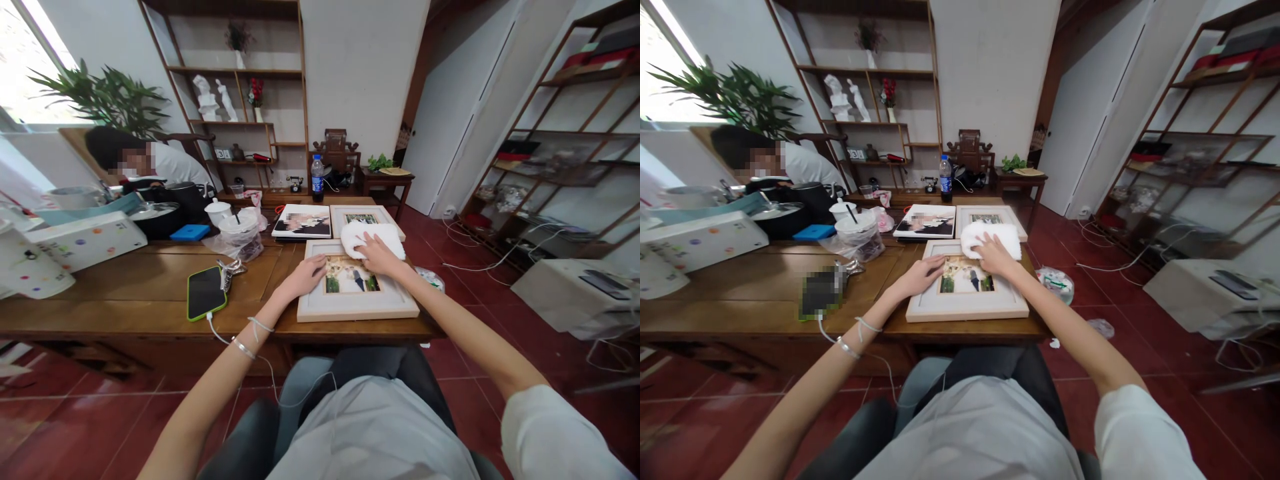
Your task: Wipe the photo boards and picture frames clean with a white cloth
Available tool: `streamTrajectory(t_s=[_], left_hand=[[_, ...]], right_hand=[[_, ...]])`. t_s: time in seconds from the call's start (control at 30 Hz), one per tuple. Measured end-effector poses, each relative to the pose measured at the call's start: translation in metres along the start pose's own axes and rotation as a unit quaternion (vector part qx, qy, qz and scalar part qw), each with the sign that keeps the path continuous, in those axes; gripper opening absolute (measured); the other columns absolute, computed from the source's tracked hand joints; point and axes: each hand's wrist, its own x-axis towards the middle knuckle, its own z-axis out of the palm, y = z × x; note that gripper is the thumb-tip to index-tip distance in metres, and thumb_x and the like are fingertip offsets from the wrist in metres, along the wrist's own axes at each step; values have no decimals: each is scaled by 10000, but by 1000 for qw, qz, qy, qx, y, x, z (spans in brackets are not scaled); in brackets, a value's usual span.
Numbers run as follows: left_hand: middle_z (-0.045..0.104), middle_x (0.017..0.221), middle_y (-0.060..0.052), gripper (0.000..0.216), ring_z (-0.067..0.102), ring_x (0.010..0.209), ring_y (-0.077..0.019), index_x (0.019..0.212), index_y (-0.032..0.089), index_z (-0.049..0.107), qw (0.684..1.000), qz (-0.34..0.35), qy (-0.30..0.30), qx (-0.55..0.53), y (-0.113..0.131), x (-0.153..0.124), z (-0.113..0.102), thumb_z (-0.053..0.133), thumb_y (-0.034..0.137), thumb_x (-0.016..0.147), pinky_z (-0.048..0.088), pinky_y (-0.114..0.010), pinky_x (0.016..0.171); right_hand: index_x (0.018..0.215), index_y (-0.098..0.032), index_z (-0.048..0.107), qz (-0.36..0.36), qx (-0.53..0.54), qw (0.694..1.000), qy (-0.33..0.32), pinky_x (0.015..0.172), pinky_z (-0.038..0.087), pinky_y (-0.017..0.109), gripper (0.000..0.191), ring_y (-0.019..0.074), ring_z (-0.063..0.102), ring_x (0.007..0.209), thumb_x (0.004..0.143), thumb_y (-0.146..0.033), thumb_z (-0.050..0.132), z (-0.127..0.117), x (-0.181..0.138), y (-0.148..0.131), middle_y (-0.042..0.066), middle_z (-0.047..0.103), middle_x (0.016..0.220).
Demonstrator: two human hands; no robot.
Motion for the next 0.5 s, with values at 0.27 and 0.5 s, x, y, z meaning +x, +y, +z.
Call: streamTrajectory(t_s=[0.27,0.5], left_hand=[[517,1365,-128,430,438,1314,-228,1242,92,588,1000,-11,-1,-5,2,1,1,364,305,943,322,-391,1130],[489,1394,-116,431,408,1336,-221,1270,102,566,1000,-19,-16,13,3,0,-1,360,297,945,304,-384,1142]], right_hand=[[1087,-130,650,-48,-24,997,-63,905,395,420,407,307,557,1069,761,-57,417,-30,-54,-36,187,612,1147],[1089,-143,646,-69,33,990,-116,861,445,421,401,318,594,1048,753,-94,432,-74,-119,-86,189,623,1135]])
